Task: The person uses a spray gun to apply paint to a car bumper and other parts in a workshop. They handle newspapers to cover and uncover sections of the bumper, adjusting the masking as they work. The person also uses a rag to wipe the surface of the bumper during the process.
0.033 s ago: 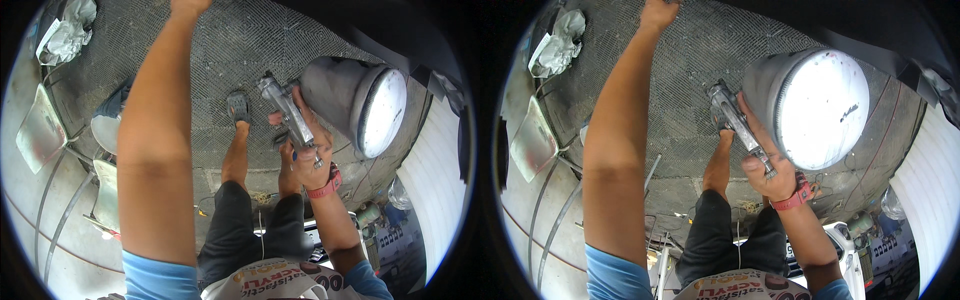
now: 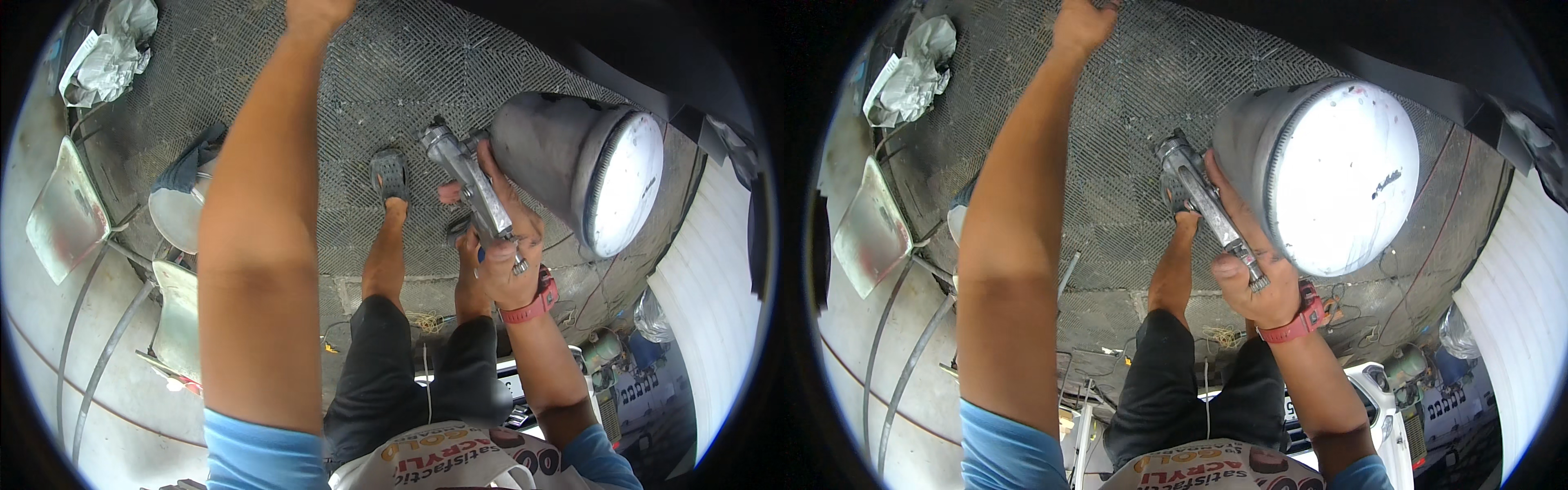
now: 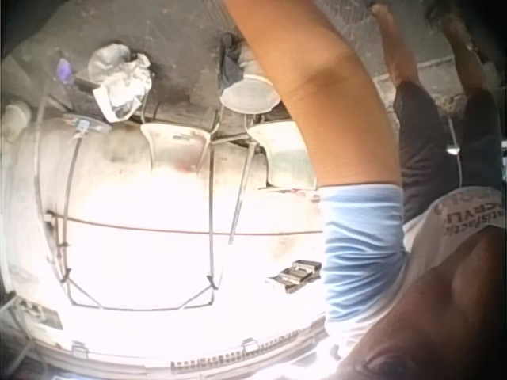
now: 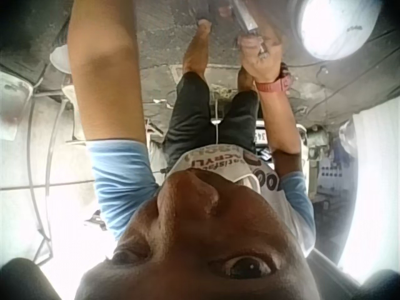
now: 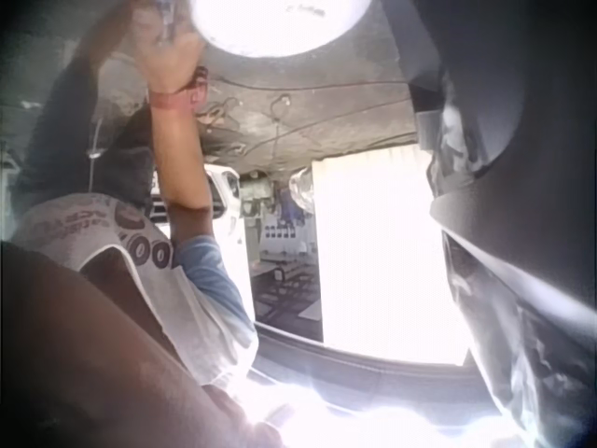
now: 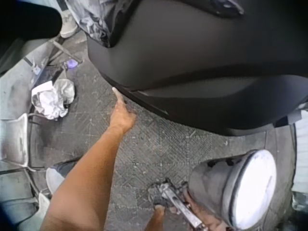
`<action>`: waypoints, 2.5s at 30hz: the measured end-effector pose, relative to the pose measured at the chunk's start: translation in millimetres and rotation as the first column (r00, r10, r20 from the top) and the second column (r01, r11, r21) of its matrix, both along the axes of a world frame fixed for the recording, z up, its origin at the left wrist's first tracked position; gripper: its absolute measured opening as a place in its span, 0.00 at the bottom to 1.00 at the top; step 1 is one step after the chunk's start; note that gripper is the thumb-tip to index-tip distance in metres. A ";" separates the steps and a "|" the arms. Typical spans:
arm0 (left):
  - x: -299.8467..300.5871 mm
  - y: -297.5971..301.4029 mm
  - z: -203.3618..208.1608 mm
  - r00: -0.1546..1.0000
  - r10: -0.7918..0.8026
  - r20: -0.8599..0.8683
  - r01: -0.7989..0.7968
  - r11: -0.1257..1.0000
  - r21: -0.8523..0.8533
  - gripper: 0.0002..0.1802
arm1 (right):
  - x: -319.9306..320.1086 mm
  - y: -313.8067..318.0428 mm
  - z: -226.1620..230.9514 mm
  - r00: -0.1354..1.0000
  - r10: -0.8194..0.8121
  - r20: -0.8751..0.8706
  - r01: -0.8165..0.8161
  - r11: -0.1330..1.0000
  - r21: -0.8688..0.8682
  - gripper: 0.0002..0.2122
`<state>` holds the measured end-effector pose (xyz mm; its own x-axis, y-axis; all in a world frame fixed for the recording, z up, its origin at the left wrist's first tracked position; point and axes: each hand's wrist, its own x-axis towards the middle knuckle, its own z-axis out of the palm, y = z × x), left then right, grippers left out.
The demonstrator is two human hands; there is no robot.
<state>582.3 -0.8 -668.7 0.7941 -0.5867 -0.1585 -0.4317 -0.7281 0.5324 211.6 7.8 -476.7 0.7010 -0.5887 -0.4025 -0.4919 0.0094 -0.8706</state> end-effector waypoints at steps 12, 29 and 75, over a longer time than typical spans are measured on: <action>-86.4 11.1 0.8 0.983 0.081 -0.168 -0.078 0.997 0.022 0.65 | -2.3 1.3 4.0 0.997 0.023 -0.067 -0.025 0.999 -0.029 0.59; -177.2 -1.9 26.5 0.952 -0.187 -0.241 0.223 0.966 0.130 0.63 | -9.4 0.0 4.4 0.998 -0.056 -0.038 0.057 0.998 0.033 0.59; -383.2 660.3 230.8 0.484 0.273 -0.832 0.521 0.674 0.524 0.39 | -118.4 39.9 66.8 0.997 -0.074 -0.013 0.073 0.995 -0.066 0.31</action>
<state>199.1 659.6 -437.9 -0.0327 -0.0702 -0.9970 -0.2135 -0.9740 0.0756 93.3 47.7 -409.9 0.6486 -0.6641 -0.3718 -0.5054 -0.0105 -0.8628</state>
